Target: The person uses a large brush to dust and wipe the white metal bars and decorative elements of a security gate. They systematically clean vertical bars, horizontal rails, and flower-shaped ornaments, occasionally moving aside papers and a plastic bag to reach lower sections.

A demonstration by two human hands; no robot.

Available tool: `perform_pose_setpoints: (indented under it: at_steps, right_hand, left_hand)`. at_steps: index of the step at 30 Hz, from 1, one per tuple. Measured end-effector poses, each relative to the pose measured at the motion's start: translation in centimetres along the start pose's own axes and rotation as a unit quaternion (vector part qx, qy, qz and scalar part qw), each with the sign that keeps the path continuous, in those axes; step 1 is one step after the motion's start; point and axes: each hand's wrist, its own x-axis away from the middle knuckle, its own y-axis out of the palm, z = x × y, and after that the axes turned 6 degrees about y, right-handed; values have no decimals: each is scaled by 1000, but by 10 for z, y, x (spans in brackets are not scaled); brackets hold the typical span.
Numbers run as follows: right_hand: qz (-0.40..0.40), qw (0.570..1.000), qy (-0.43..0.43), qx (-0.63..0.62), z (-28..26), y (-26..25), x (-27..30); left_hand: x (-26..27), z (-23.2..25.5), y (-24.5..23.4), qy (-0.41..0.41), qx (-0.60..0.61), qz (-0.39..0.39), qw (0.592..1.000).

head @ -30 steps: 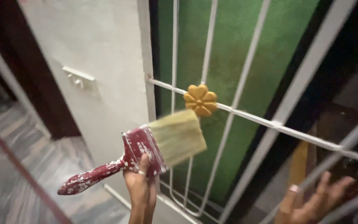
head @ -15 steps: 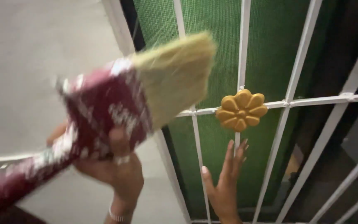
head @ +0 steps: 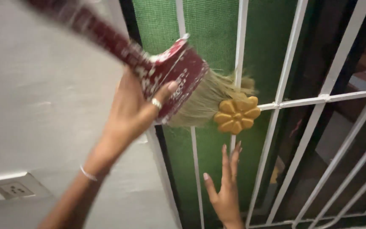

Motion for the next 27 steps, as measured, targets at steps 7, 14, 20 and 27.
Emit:
perform_pose_setpoints:
  at_steps: [7,14,20,27]
  right_hand:
    - [-58,997,25,-37,17,-29,4]
    - [-53,995,33,-82,28,-74,0]
    - [-72,983,52,-158,2,-81,-13]
    - [-96,981,31,-166,-7,-96,-13]
  left_hand:
    - [-61,35,-43,118,-72,-157,978]
    - [-39,49,-28,59,71,41,995]
    - [-41,14,-10,42,-47,-30,998]
    - [-43,49,-73,20,12,-70,997]
